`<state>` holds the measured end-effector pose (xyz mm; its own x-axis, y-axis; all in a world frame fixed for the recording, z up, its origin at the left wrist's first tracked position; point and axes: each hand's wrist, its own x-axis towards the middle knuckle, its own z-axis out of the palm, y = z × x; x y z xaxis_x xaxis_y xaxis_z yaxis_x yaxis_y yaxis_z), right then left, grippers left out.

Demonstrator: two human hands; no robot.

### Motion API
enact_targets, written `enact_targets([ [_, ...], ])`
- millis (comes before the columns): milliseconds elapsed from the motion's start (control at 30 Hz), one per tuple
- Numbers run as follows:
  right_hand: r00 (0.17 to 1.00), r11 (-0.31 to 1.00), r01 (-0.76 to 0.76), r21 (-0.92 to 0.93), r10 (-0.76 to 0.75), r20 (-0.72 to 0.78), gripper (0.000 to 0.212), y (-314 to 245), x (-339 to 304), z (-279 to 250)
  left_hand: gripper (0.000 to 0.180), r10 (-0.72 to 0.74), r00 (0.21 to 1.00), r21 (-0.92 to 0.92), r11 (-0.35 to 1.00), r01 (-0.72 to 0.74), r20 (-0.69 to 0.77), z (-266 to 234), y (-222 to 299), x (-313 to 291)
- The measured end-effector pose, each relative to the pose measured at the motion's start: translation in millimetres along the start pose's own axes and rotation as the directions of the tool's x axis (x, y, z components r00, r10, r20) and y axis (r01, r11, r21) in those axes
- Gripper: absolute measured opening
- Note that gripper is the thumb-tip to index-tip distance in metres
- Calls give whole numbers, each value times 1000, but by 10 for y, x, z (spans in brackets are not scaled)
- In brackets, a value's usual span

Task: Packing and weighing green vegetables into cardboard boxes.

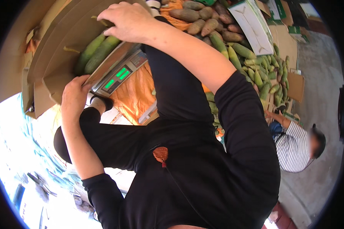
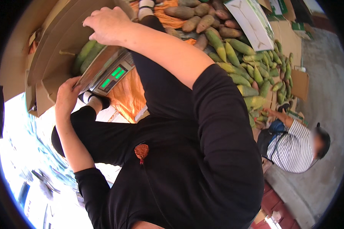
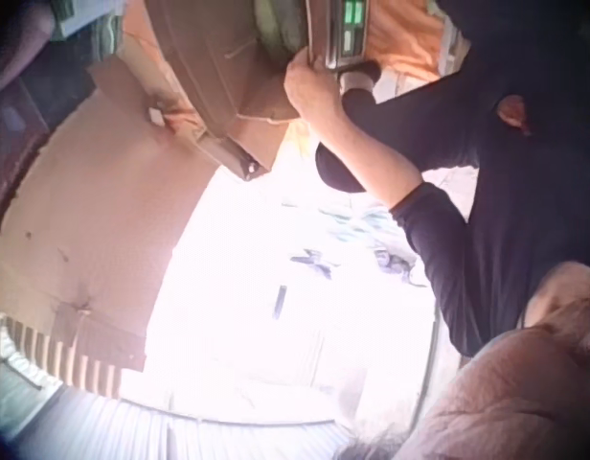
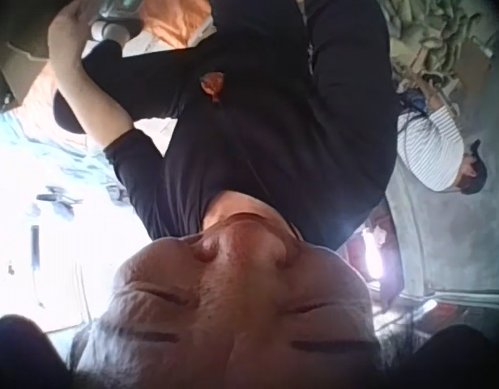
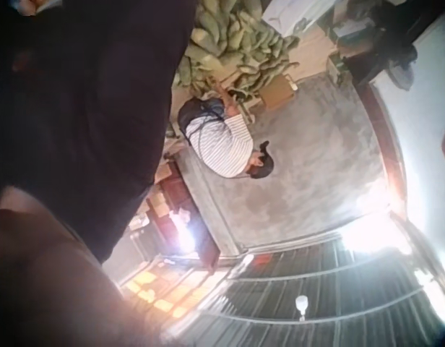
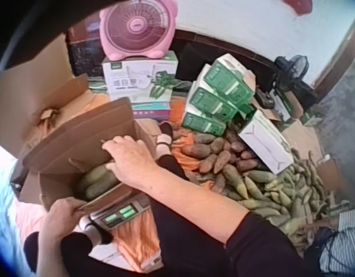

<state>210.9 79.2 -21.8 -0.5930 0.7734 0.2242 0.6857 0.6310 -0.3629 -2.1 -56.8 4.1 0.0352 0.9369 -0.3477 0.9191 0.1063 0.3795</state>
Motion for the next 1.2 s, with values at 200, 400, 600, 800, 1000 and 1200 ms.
enact_targets([
  [200, 934, 922, -314, 228, 343, -97, 35, 1087, -1089, -451, 31, -48, 998, -3, 999, 48, 50, -58, -7, -18],
  [400, 535, 532, -845, 61, 838, 104, 26, 2001, -3349, 25, 34, -102, 992, -65, 992, 107, 81, 10, 68, 98],
  [600, 264, 351, -926, -142, 868, 420, 25, 1271, -4445, 562, 37, -173, 979, -49, 983, 179, 112, 38, 31, 98],
  [800, 92, 91, -972, -217, 996, 6, 14, 1286, -4999, 187, 37, -154, 981, -53, 986, 161, 115, 17, 101, 152],
  [1000, -306, -245, -952, 183, 748, -589, 47, 1566, -5396, -333, 36, -166, 983, -74, 982, 172, 82, -6, 9, 134],
  [1200, -655, -106, -389, 915, 731, -193, 68, 1846, -5967, -428, 35, -96, 995, -52, 994, 98, 29, -27, 98, 48],
])
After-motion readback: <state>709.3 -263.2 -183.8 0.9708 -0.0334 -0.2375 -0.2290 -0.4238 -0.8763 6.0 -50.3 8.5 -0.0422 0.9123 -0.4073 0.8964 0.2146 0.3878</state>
